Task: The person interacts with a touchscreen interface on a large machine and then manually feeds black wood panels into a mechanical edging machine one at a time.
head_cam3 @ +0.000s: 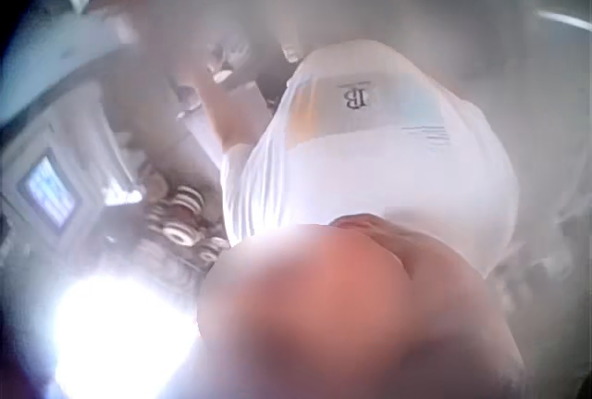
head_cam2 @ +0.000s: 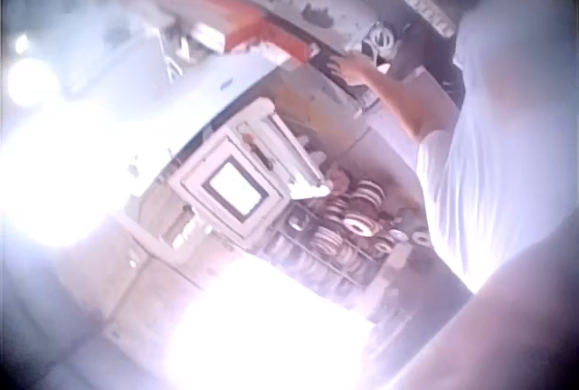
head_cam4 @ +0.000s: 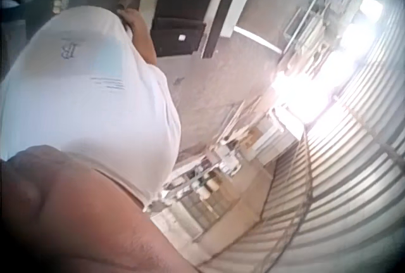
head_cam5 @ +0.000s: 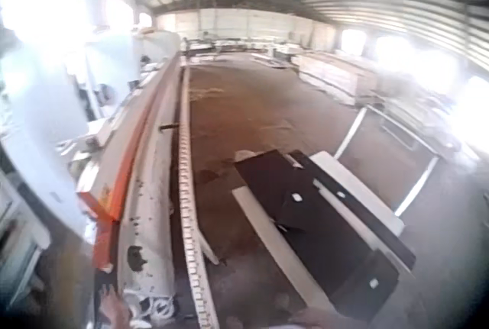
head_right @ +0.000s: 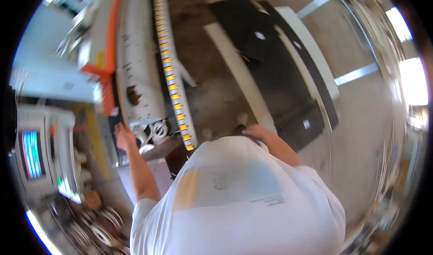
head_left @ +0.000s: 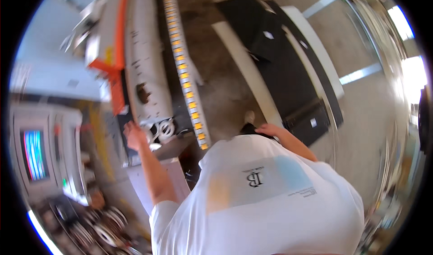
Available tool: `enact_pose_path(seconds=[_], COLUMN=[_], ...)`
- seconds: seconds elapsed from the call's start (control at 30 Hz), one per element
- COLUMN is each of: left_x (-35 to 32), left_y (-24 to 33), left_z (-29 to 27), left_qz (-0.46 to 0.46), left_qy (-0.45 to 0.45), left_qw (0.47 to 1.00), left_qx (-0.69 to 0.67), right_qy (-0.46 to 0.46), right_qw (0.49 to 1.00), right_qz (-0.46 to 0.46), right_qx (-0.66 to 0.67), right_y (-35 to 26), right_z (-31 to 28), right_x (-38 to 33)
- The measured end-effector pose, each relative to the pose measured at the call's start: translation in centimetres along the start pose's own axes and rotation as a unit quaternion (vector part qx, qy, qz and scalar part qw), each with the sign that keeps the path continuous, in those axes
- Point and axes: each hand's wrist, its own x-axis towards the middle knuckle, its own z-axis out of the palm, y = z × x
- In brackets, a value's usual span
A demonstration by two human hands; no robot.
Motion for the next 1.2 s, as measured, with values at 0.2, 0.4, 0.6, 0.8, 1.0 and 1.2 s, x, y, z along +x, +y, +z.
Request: enact_pose_path(seconds=[0.2, 0.4, 0.6, 0.8, 1.0, 1.2], left_x=[5.3, 6.9, -3.3, -22.8, -32.8, -35.9], left_y=[-0.1, 5.4, 16.8, 32.3, 35.1, 34.1], left_z=[4.6, 3.6, 2.0, -0.8, 3.5, 5.0], left_qz=[0.017, 0.078, 0.236, 0.408, 0.512, 0.404], left_qy=[0.098, 0.053, -0.022, -0.317, -0.443, -0.511], left_qw=[0.995, 0.986, 0.866, 0.810, 0.719, 0.755], left_qx=[0.016, -0.135, -0.440, -0.277, -0.154, -0.077], right_qy=[0.116, 0.216, 0.277, 0.263, 0.255, 0.268], right_qw=[0.982, 0.952, 0.897, 0.834, 0.450, 0.060], right_qz=[0.054, 0.085, 0.199, 0.290, 0.310, 0.284], right_qx=[0.137, 0.201, 0.279, 0.389, 0.797, 0.919], right_y=[-1.2, 5.2, 12.7, 21.7, 29.6, 31.0], right_z=[2.1, 6.4, 10.3, 12.2, 14.1, 11.5], right_x=[-6.1, -10.7, -11.6, -8.8, -3.1, 2.9])
